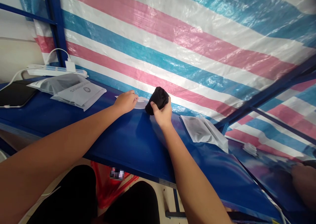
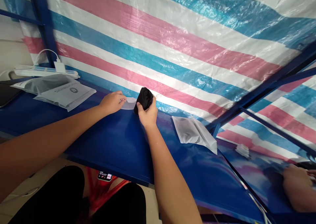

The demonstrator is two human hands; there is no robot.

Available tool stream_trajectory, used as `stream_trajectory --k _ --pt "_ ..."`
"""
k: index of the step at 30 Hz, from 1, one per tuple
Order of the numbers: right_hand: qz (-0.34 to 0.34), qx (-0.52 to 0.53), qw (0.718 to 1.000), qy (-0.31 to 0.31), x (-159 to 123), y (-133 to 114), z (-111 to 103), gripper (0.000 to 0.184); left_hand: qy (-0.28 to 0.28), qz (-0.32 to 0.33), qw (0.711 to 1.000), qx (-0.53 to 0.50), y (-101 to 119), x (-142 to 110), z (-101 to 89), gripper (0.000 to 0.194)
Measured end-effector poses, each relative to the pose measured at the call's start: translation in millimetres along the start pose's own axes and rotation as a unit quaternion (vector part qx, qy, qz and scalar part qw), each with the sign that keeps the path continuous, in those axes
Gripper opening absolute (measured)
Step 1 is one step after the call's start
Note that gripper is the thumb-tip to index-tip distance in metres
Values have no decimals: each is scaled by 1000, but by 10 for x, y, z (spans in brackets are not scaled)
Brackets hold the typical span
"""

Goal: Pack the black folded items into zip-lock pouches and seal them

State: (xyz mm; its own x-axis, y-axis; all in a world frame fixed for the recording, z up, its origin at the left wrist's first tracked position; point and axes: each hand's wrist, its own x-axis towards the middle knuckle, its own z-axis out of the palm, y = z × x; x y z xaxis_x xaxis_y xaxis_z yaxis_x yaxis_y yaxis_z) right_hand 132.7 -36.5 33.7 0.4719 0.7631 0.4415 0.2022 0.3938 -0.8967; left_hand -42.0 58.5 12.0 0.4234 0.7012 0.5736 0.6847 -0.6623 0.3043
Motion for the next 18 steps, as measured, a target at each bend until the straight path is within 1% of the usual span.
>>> stream_trajectory --k 3,8,13,16,18 --pt "0 -3 1000 -15 -8 -19 -8 55 15 33 999 14 -23 23 -34 30" --pt "-16 1 998 -59 -39 -75 27 56 78 90 993 25 -62 73 -105 30" --pt "8 26 993 -117 -99 -147 85 55 119 106 987 -20 -24 86 -143 26" --pt "-12 26 988 -151 -123 -175 92 55 148 112 981 -48 9 94 -150 24" --pt "-26 14 987 -159 -140 -196 93 56 159 109 979 -62 18 102 -152 23"
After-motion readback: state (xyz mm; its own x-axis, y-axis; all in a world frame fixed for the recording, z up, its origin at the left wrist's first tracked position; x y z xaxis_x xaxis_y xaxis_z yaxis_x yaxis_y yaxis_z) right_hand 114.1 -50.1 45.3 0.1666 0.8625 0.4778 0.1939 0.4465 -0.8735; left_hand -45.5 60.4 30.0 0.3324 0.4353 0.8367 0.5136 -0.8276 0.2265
